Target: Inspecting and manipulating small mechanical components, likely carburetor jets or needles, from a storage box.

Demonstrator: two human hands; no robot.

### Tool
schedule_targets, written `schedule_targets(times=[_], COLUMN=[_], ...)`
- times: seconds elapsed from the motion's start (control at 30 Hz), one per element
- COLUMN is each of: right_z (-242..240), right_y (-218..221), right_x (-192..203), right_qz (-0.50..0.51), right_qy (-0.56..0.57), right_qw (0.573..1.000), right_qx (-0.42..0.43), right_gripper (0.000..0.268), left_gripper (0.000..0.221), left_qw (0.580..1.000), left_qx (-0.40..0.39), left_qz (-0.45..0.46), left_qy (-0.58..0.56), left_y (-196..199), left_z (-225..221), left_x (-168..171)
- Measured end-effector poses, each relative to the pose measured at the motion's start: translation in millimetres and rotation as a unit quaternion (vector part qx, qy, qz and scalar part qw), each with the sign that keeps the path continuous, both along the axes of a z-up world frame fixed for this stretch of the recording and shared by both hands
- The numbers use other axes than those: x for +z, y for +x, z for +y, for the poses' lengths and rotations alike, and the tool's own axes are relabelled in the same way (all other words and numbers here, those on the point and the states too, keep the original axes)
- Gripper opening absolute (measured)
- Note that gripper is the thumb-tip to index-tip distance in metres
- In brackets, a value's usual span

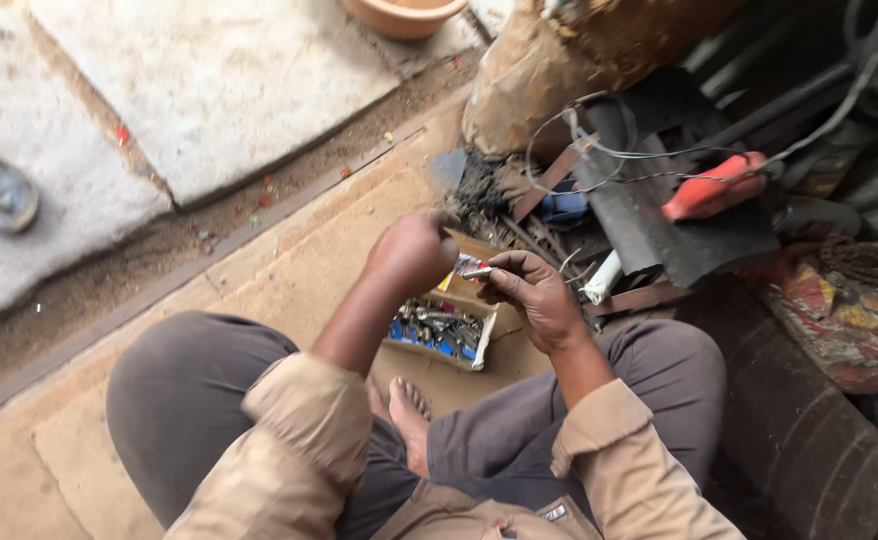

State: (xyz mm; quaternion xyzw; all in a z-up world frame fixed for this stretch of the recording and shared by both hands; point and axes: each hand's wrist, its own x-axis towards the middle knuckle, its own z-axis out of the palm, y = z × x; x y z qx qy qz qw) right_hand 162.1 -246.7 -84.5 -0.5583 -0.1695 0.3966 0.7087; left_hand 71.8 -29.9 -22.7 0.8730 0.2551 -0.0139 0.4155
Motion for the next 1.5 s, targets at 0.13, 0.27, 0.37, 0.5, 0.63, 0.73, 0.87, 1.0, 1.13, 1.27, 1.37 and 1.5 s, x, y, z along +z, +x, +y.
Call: schedule_targets(times=[0.13,0.27,0.37,0.5,0.63,0.73,0.87,1.0,1.13,1.27,1.37,1.5], right_z=[-3,-4,-5,0,-3,-6,-7,-4,-2,-1,0,0], right_y=[-7,-8,-5,-3,-5,-1,9,15,20,21,21,20], right_x=[39,53,48,51,35,25,17,7,4,-4,-13,-13], right_qz=[-0.008,-0.036,-0.076,-0.105,-0.079,-0.113,-0.176,-0.169,-0.148,-0.08,-0.04,-0.004], right_qy=[0.062,0.067,0.043,0.004,0.01,0.003,-0.032,-0.03,-0.054,-0.037,-0.027,-0.009], right_qw=[0.998,0.997,0.996,0.994,0.996,0.994,0.984,0.985,0.987,0.996,0.999,1.0], right_qx=[-0.014,-0.004,0.011,0.029,0.026,0.014,0.011,0.021,0.022,0.022,0.012,-0.002], right_gripper=[0.019,0.02,0.021,0.02,0.021,0.02,0.018,0.019,0.021,0.022,0.023,0.024], left_gripper=[0.037,0.034,0.033,0.029,0.025,0.024,0.026,0.028,0.026,0.023,0.022,0.023], left_qw=[0.992,0.959,0.925,0.925,0.943,0.941,0.936,0.94,0.949,0.952,0.946,0.919], left_qx=[-0.038,-0.009,0.015,0.017,0.015,0.004,0.009,0.014,0.029,0.067,0.083,0.093], left_qz=[-0.082,-0.089,-0.138,-0.136,-0.093,-0.105,-0.097,-0.088,-0.063,-0.067,-0.091,-0.14], left_qy=[-0.089,-0.27,-0.355,-0.353,-0.32,-0.323,-0.337,-0.329,-0.306,-0.291,-0.3,-0.357], left_y=[-35,-46,-44,-37,-26,-18,-9,-6,-1,0,-2,-7], left_z=[-13,-21,-31,-38,-41,-43,-46,-48,-49,-47,-44,-43], left_x=[45,28,11,4,-22,-38,-47,-57,-45,-42,-44,-53])
